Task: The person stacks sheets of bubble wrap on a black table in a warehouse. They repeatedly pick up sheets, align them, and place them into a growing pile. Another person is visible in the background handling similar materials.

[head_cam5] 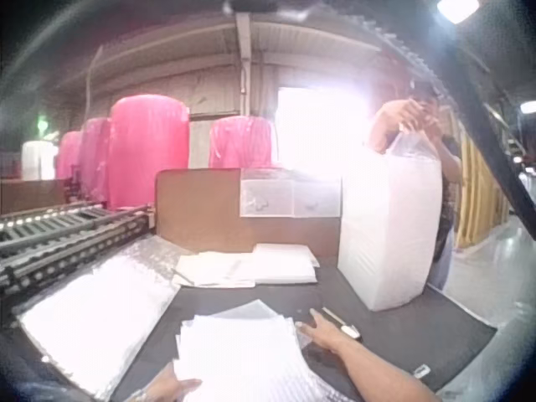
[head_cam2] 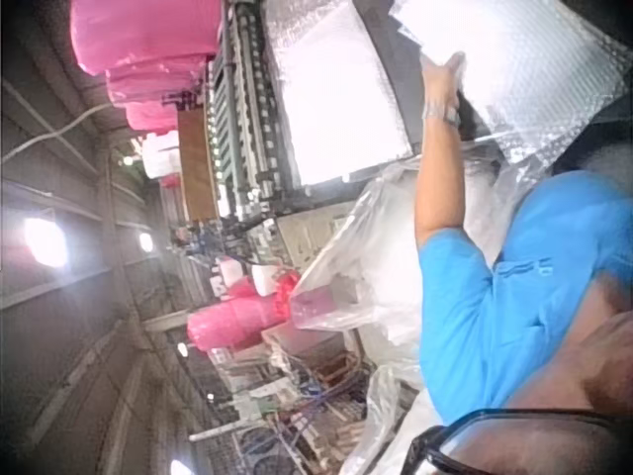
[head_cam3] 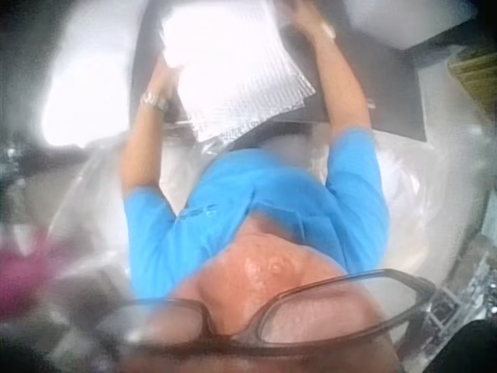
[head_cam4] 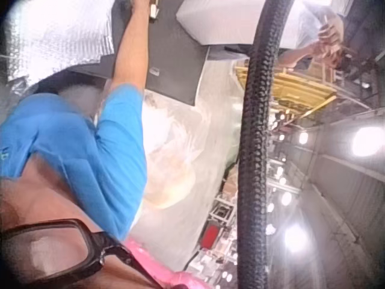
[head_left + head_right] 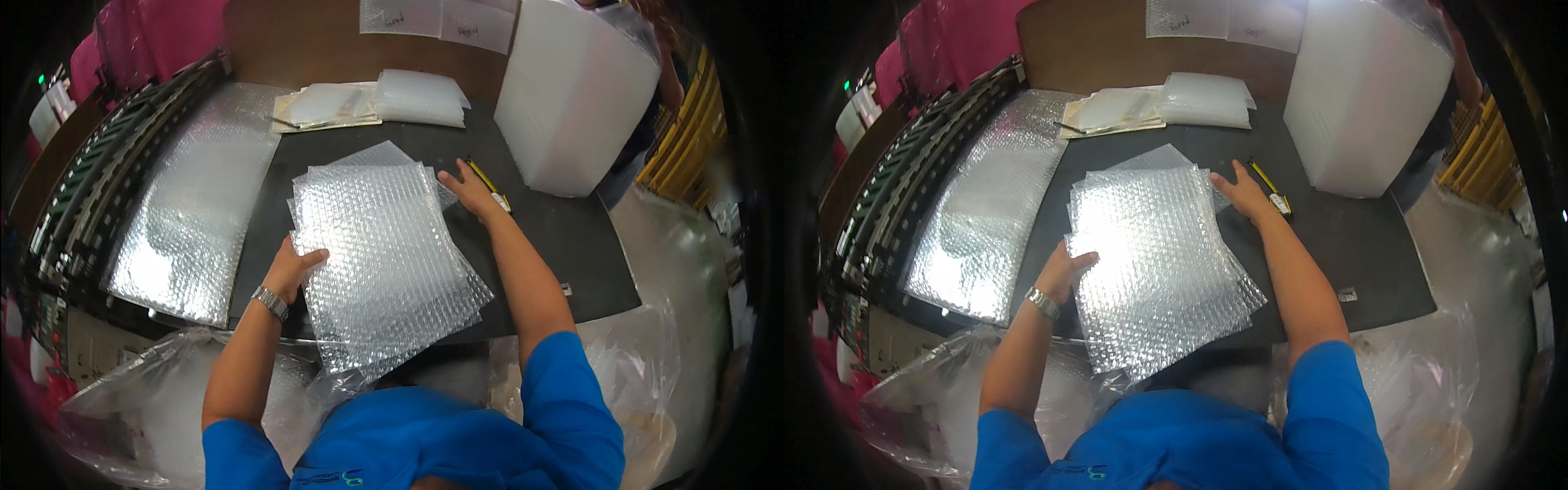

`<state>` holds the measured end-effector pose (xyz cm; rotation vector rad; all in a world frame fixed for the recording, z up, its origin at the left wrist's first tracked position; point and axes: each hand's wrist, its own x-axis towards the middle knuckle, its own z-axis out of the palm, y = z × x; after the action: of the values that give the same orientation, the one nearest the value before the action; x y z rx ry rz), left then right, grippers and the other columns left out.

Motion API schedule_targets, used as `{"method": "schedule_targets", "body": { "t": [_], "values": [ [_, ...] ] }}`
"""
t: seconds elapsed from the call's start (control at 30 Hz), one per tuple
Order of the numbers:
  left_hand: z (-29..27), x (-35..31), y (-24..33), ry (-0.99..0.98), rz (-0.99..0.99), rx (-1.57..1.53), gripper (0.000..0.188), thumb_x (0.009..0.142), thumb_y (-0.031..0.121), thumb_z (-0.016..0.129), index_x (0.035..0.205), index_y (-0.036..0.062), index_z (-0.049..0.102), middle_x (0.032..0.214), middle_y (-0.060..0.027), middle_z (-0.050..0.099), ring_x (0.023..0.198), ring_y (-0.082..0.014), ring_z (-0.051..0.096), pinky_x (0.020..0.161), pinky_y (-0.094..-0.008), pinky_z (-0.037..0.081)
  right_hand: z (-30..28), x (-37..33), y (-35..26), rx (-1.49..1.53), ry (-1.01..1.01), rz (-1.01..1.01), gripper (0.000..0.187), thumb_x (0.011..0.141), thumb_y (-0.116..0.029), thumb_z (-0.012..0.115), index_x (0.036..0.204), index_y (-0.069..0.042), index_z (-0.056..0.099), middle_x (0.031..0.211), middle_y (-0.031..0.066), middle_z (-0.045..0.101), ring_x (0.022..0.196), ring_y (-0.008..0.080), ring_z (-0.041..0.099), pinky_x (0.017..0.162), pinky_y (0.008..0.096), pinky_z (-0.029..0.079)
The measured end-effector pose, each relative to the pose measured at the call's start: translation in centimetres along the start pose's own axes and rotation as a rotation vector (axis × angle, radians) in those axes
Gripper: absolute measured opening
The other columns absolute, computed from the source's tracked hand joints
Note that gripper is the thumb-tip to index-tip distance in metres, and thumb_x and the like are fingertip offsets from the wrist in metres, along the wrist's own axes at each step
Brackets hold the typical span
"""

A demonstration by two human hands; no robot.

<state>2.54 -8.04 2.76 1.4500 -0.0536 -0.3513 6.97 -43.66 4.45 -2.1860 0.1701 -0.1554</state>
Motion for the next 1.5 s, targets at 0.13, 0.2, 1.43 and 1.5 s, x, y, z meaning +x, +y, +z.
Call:
{"method": "schedule_targets", "body": {
  "t": [0.13,0.2,1.43,1.5],
  "values": [
    [-1.0,-1.8,-0.3,-0.074,-0.045,-0.036,0.054,0.076,-0.002,0.058,0.125,-0.0013,0.035,0.116,-0.0137,0.051,0.105,-0.0234,0.051,0.090,-0.0341,0.044,2.5,0.5,-0.1,-0.079,-0.167,0.043,0.068,0.082,-0.056,0.050,0.118,0.002,0.050,0.113,0.0186,0.054,0.109,0.0263,0.049,0.092,0.0339,0.038],
    [-1.7,-4.2,-0.2,-0.059,-0.062,-0.095,0.056,0.077,0.001,0.057,0.127,-0.0008,0.034,0.117,-0.0135,0.050,0.108,-0.0239,0.049,0.093,-0.0360,0.041,2.1,-1.4,-1.7,-0.068,-0.287,0.042,0.061,0.083,-0.054,0.050,0.105,0.003,0.058,0.098,0.0154,0.061,0.096,0.0232,0.055,0.086,0.0327,0.042],
    [-1.7,-5.9,4.1,-0.042,0.581,0.512,0.052,0.070,0.020,0.074,0.112,0.0001,0.052,0.108,-0.0101,0.057,0.097,-0.0190,0.053,0.084,-0.0335,0.042,-1.6,-11.3,-1.5,0.914,-0.189,-0.334,0.099,0.055,-0.033,0.081,0.135,-0.007,0.029,0.121,0.0144,0.050,0.112,0.0260,0.048,0.097,0.0401,0.037],
    [-1.4,-5.3,2.1,-0.027,0.508,0.479,0.039,0.068,0.015,0.074,0.102,0.0017,0.060,0.101,-0.0084,0.061,0.090,-0.0177,0.057,0.078,-0.0318,0.045,1.1,-11.2,0.0,0.879,-0.173,-0.242,0.086,0.059,-0.026,0.079,0.130,-0.004,0.035,0.117,0.0119,0.053,0.110,0.0228,0.049,0.095,0.0380,0.038]
  ]
}}
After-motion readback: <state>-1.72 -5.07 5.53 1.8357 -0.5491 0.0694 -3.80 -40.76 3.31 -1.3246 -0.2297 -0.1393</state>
